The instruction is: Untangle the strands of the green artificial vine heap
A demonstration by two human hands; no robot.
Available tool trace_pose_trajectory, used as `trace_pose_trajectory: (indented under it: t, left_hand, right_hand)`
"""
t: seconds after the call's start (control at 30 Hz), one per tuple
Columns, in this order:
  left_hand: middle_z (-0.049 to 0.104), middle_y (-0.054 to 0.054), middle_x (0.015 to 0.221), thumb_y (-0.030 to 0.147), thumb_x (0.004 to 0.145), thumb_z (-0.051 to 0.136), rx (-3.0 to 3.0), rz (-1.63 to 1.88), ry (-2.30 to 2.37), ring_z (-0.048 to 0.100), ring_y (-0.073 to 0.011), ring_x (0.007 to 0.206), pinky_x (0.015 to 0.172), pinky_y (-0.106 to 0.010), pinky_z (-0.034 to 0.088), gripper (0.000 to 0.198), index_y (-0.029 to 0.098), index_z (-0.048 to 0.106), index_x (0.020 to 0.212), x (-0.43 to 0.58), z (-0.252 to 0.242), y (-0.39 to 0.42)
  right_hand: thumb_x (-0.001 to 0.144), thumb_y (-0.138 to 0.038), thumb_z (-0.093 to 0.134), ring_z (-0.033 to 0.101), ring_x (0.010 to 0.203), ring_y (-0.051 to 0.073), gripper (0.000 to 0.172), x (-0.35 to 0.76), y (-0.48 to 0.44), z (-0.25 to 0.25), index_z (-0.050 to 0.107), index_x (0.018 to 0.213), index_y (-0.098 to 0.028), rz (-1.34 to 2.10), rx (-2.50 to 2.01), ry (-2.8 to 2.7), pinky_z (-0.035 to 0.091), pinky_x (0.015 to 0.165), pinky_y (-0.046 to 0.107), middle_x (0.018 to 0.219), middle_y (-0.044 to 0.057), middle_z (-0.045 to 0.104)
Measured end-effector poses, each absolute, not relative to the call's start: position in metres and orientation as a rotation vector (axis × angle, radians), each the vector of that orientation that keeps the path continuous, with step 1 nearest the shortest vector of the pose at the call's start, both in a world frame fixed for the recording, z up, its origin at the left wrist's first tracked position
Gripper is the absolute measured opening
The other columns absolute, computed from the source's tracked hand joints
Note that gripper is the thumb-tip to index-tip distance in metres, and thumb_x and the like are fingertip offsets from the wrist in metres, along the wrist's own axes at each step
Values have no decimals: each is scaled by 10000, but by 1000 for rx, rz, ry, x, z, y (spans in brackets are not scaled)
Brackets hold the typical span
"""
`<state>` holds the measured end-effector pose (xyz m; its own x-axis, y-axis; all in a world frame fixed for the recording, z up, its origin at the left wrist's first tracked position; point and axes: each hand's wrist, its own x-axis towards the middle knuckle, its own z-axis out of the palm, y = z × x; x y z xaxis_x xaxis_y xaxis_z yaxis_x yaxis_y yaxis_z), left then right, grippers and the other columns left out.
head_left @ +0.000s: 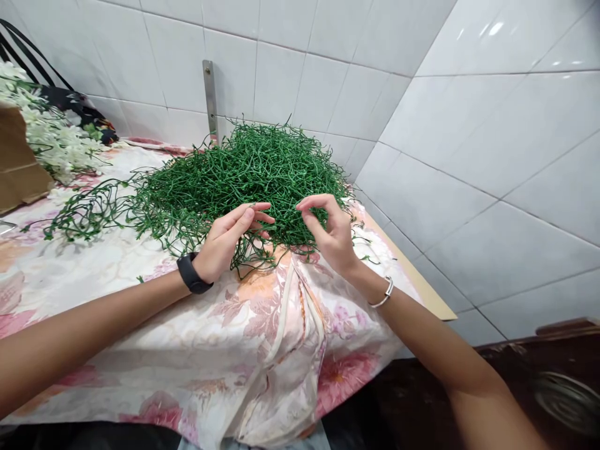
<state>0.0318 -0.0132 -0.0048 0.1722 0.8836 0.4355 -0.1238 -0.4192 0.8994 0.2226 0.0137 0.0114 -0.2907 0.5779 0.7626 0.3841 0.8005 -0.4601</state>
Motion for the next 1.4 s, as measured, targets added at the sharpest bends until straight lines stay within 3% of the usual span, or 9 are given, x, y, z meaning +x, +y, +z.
trace_pose_trajectory:
  t: [0.13,0.27,0.43,0.63,0.83,1.0,1.13,1.4]
  left_hand:
    - [623,-86,1014,433,849,399,1579,1373,737,603,-160,792,786,-334,471,421,158,533,1137,32,-7,-13]
    - [613,-77,1057,425,847,411,1590,1352,732,578,-171,899,809,-310,465,415,175,525,1159,32,-8,-15]
    - [612,-69,1072,366,814,502,1622,1313,746,564,-176,945,834,-304,452,376,185,540,1142,34,-5,-19]
    - [604,-72,1057,336,822,495,1604,1325,729,580,-143,822,802,-296,458,358,175,532,1140,31,-5,-17]
    - [571,-67,1090,283,776,572,1798,1252,702,541,-172,959,854,-301,438,345,183,528,1103,29,-7,-15]
    - [562,-79,1092,292,736,617,1986,1159,758,543,-181,947,854,-330,441,465,196,468,1166,28,-6,-17]
    - [513,-86,1152,303,671,675,2174,1229,791,521,-184,962,866,-342,429,586,208,433,1197,26,-2,-15]
    - [572,-62,1075,323,684,661,2369,1430,1000,497,-191,1012,895,-338,387,445,186,519,1083,22,6,-17]
  right_hand:
    - [793,-161,522,493,950,174,125,215,3,12,557,907,-195,38,-588,-2208,345,858,368,946,52,581]
    - [789,-224,554,476,957,174,156,212,5,7,584,942,-227,-79,-566,-2260,343,843,359,982,45,572]
    - [810,-212,523,471,953,169,96,215,11,4,606,855,-228,-73,-604,-2262,333,833,352,958,35,569]
    - [830,-167,480,493,940,163,89,215,7,6,552,879,-190,-10,-625,-2226,347,831,348,944,45,575]
    - [793,-197,555,505,961,154,310,214,4,7,493,1096,-224,-39,-504,-2213,361,844,342,1002,36,585]
    - [788,-205,567,518,850,136,113,213,5,6,621,875,-254,-170,-524,-2249,340,800,334,800,-5,612]
    - [788,-182,564,520,816,137,82,214,4,6,612,839,-225,-152,-576,-2151,347,778,335,779,-2,617]
    - [806,-149,524,530,813,151,100,217,2,6,581,853,-217,-77,-633,-1958,363,773,348,789,2,616]
